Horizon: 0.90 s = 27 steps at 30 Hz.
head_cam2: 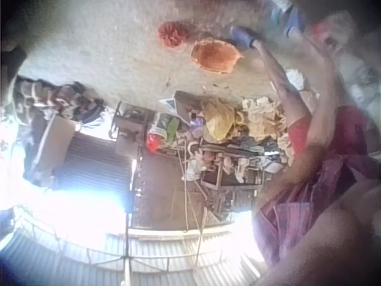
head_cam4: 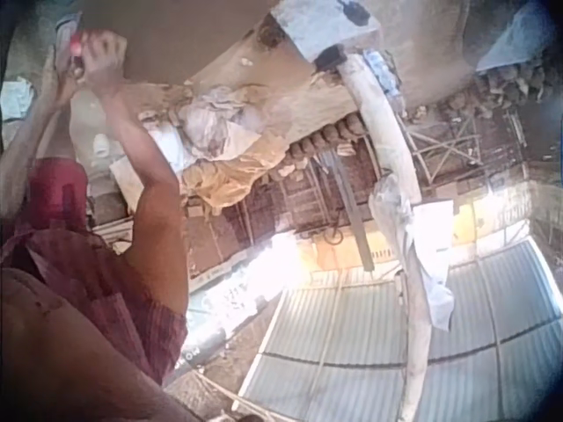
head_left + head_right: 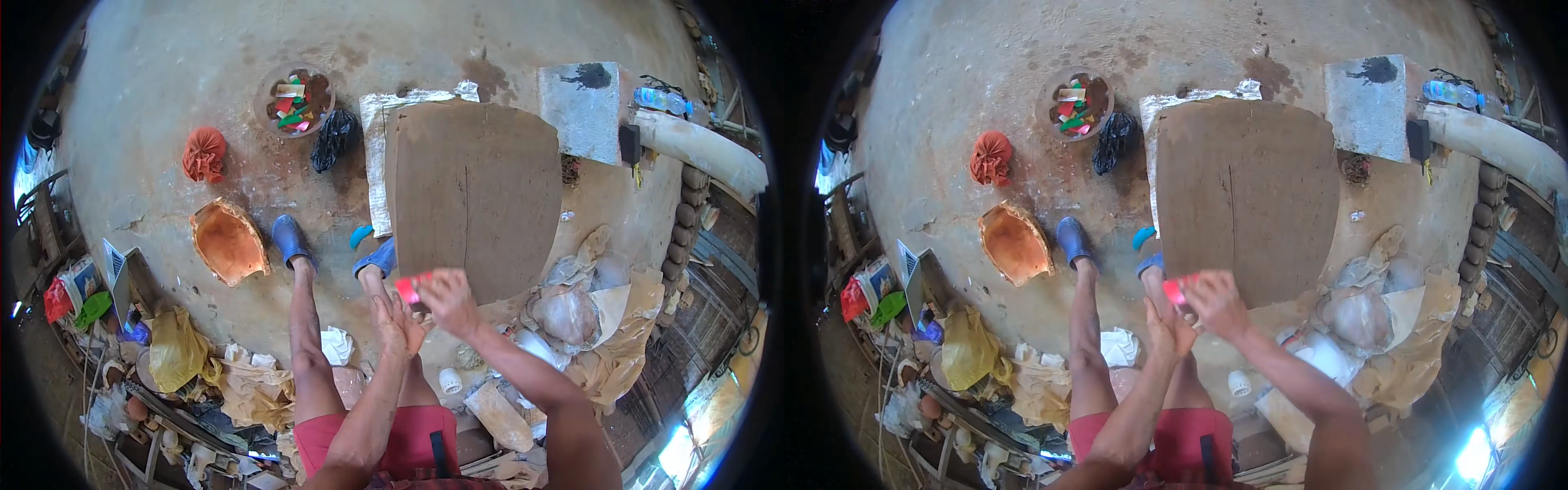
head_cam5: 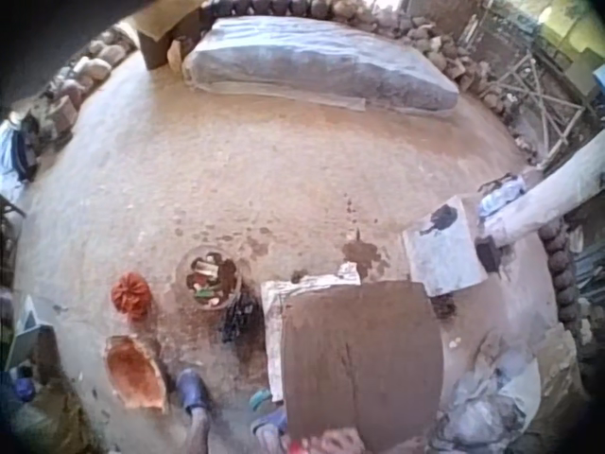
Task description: The person joins two molded clay halves together, smoothing the interior with a cloth and the exterior joint with a metal scraper tool. They then reinforce the pot by adding a clay coil to the rim and refine the walls using a blue plastic tool.
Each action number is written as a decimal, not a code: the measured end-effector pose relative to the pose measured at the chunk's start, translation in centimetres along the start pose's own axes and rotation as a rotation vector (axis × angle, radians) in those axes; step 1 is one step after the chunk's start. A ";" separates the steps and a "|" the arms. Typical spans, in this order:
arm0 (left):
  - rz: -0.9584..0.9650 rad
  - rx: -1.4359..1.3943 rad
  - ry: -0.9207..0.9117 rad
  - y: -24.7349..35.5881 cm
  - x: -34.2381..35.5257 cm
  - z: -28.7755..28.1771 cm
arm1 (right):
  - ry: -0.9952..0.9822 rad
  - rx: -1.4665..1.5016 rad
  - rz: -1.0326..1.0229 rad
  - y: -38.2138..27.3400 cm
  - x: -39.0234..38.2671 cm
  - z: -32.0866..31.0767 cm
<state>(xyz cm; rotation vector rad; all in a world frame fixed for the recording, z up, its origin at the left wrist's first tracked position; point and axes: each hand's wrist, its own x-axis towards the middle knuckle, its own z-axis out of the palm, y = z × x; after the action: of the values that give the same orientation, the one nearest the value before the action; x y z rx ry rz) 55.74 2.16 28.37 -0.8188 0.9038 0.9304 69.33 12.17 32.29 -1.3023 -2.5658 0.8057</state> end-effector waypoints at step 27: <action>0.019 -0.180 -0.243 -4.2 0.5 2.1 | -0.060 0.023 0.001 4.5 -2.8 -4.1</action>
<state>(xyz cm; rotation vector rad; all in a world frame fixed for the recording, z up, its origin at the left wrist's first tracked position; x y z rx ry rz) 60.27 2.60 29.49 -0.8298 0.6245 1.1126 75.70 13.74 33.63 -1.2927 -2.5941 0.8849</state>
